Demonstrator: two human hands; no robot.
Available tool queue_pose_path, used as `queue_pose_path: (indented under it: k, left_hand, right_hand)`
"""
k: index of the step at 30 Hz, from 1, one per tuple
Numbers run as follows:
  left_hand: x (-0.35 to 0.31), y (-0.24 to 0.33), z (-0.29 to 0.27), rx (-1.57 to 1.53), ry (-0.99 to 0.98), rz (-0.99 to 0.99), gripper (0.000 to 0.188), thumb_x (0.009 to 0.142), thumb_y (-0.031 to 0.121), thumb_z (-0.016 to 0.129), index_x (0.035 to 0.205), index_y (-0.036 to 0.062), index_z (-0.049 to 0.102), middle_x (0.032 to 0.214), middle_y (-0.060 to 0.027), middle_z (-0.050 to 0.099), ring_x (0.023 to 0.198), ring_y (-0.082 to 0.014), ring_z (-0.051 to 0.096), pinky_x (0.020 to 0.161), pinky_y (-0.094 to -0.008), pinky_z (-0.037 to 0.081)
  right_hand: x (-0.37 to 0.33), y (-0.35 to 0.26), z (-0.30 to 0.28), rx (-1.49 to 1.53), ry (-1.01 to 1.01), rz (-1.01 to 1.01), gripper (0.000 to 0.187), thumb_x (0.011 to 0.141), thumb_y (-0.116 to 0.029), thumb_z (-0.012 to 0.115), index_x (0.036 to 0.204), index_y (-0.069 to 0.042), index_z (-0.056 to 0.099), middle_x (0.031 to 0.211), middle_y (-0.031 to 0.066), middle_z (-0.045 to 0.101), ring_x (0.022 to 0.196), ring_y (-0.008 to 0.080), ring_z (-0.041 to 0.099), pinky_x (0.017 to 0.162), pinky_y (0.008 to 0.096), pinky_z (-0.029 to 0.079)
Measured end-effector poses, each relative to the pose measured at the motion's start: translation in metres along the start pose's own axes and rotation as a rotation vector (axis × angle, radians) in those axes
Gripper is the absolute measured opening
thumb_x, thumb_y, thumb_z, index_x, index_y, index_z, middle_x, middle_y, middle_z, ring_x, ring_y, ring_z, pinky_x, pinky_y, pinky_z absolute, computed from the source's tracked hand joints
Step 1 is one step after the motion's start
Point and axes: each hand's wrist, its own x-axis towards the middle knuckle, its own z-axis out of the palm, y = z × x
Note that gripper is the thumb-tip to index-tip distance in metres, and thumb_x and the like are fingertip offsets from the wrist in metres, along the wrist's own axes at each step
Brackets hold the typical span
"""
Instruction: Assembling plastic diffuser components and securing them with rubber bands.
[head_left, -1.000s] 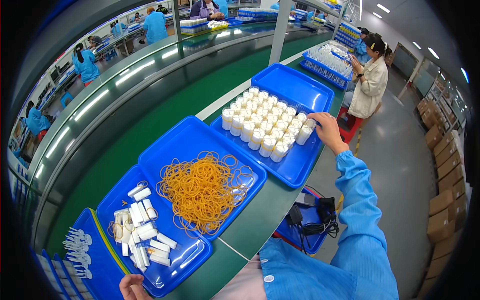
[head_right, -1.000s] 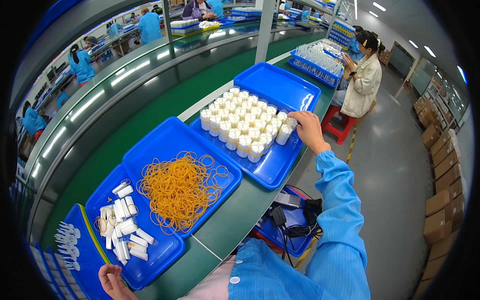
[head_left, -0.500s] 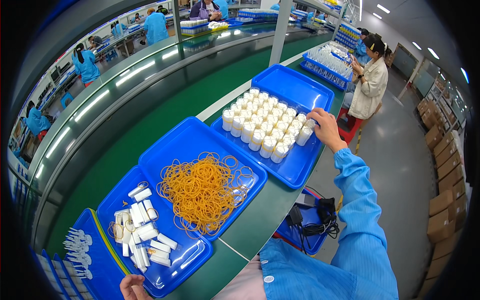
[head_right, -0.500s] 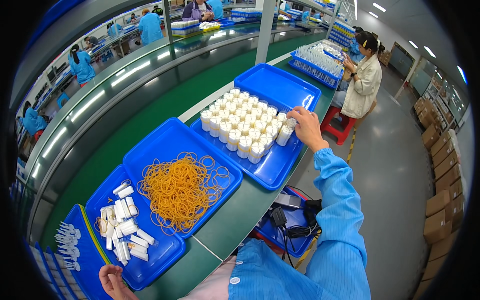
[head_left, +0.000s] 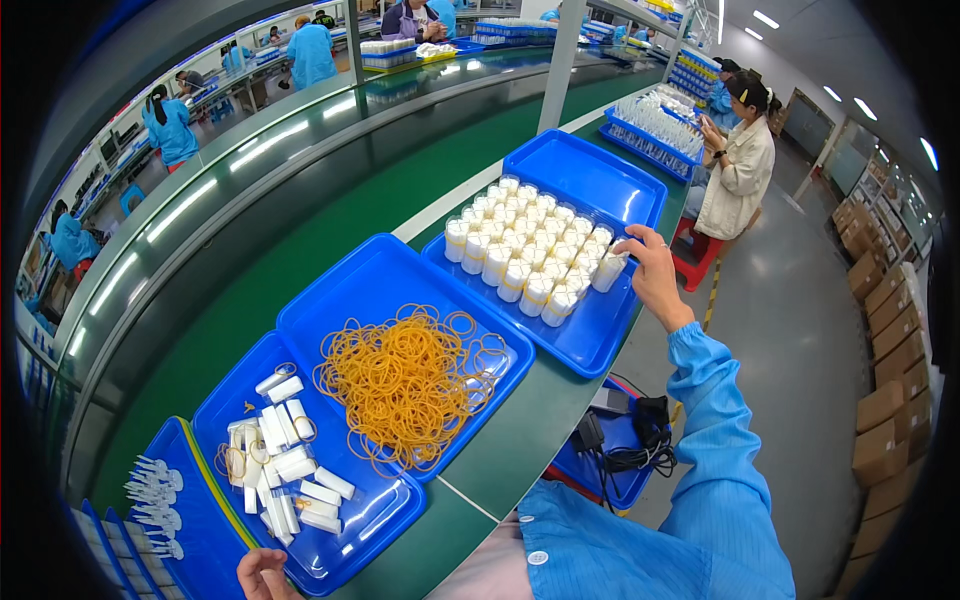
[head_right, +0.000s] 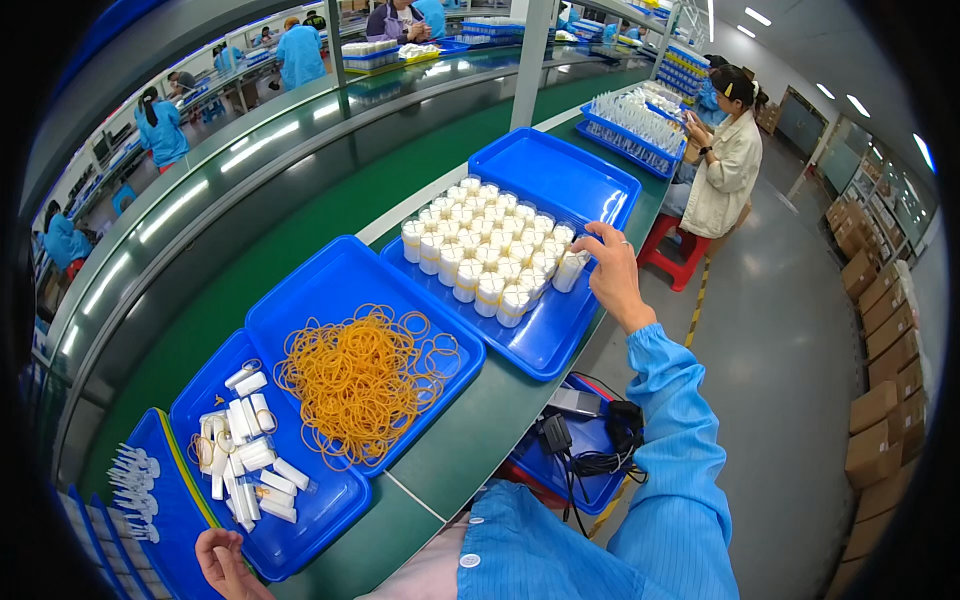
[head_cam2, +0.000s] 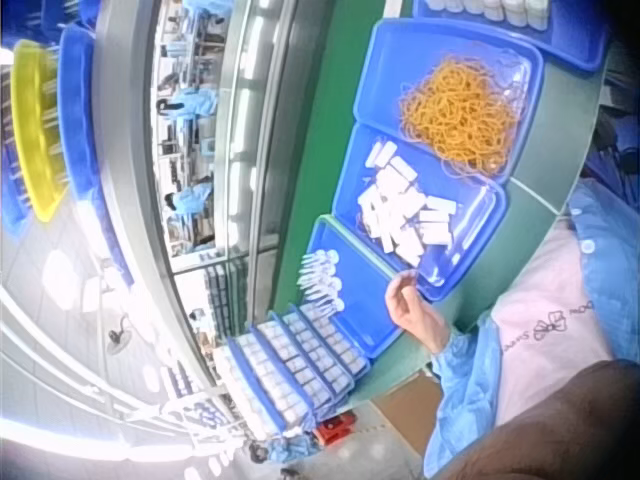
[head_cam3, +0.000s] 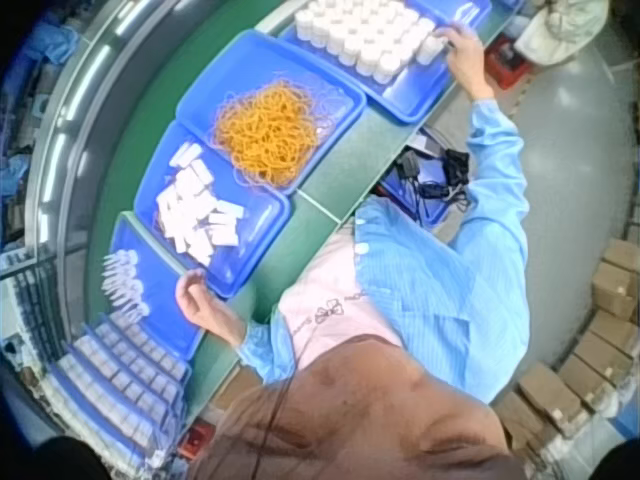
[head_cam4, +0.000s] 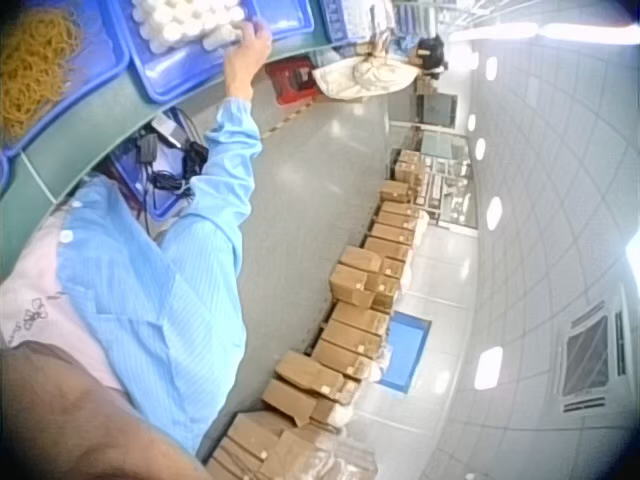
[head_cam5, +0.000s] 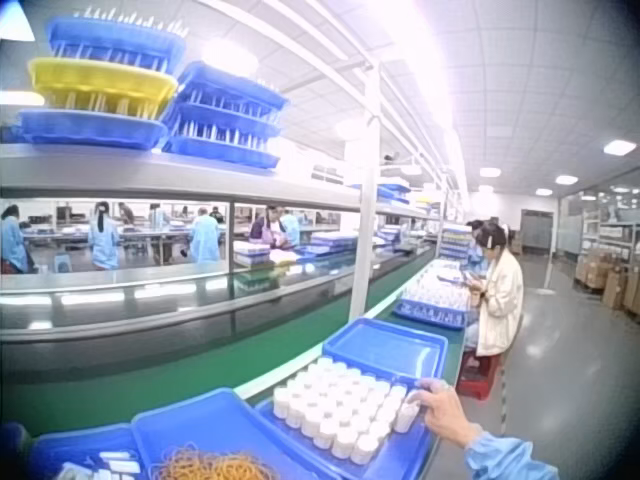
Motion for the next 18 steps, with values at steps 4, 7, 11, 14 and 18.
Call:
queue_pose_path:
  k: [4, 7, 11, 14, 18]
  left_hand:
    - [0.0, 0.001, 0.0, -0.001, 0.009, 0.001, 0.02, 0.096, 0.013, 0.054, 0.109, -0.0025, 0.055, 0.101, -0.0121, 0.059, 0.094, -0.0214, 0.057, 0.088, -0.0347, 0.046]
    - [0.0, 0.002, 0.001, 0.012, 0.003, 0.01, 0.02, 0.096, 0.014, 0.055, 0.108, -0.0023, 0.056, 0.101, -0.0116, 0.059, 0.093, -0.0211, 0.057, 0.088, -0.0343, 0.047]
    - [0.0, 0.001, 0.001, 0.015, -0.001, 0.014, 0.021, 0.095, 0.015, 0.056, 0.108, -0.0018, 0.056, 0.1, -0.0109, 0.06, 0.092, -0.0205, 0.057, 0.087, -0.0339, 0.047]
    - [-0.003, 0.001, -0.001, 0.022, 0.004, 0.023, 0.021, 0.095, 0.016, 0.056, 0.107, -0.0015, 0.057, 0.099, -0.0106, 0.06, 0.092, -0.0201, 0.057, 0.086, -0.033, 0.047]
    - [-0.007, 0.006, -0.005, 0.061, 0.038, -0.011, 0.021, 0.095, 0.016, 0.056, 0.108, -0.0009, 0.057, 0.099, -0.0102, 0.06, 0.091, -0.0192, 0.057, 0.084, -0.031, 0.046]
  right_hand:
    - [-0.006, -0.001, 0.002, 0.005, 0.019, 0.03, 0.048, 0.06, 0.021, 0.041, 0.09, -0.007, 0.066, 0.116, 0.0146, 0.058, 0.108, 0.0353, 0.055, 0.09, 0.0425, 0.046]
    - [-0.009, 0.001, 0.006, 0.027, 0.048, 0.04, 0.044, 0.061, 0.019, 0.043, 0.088, -0.007, 0.066, 0.112, 0.0139, 0.06, 0.105, 0.0348, 0.056, 0.086, 0.0417, 0.047]
    - [-0.013, -0.004, 0.015, 0.065, 0.084, 0.065, 0.042, 0.062, 0.019, 0.045, 0.087, -0.006, 0.067, 0.107, 0.0134, 0.062, 0.102, 0.0339, 0.057, 0.084, 0.0408, 0.048]
    - [-0.012, -0.001, 0.014, 0.042, 0.057, 0.066, 0.048, 0.061, 0.019, 0.041, 0.091, -0.007, 0.067, 0.108, 0.0137, 0.06, 0.103, 0.0317, 0.057, 0.084, 0.0392, 0.048]
    - [-0.011, 0.014, 0.016, 0.285, 0.163, 0.229, 0.06, 0.058, 0.018, 0.037, 0.104, -0.007, 0.065, 0.111, 0.0116, 0.059, 0.102, 0.0268, 0.057, 0.084, 0.0363, 0.047]
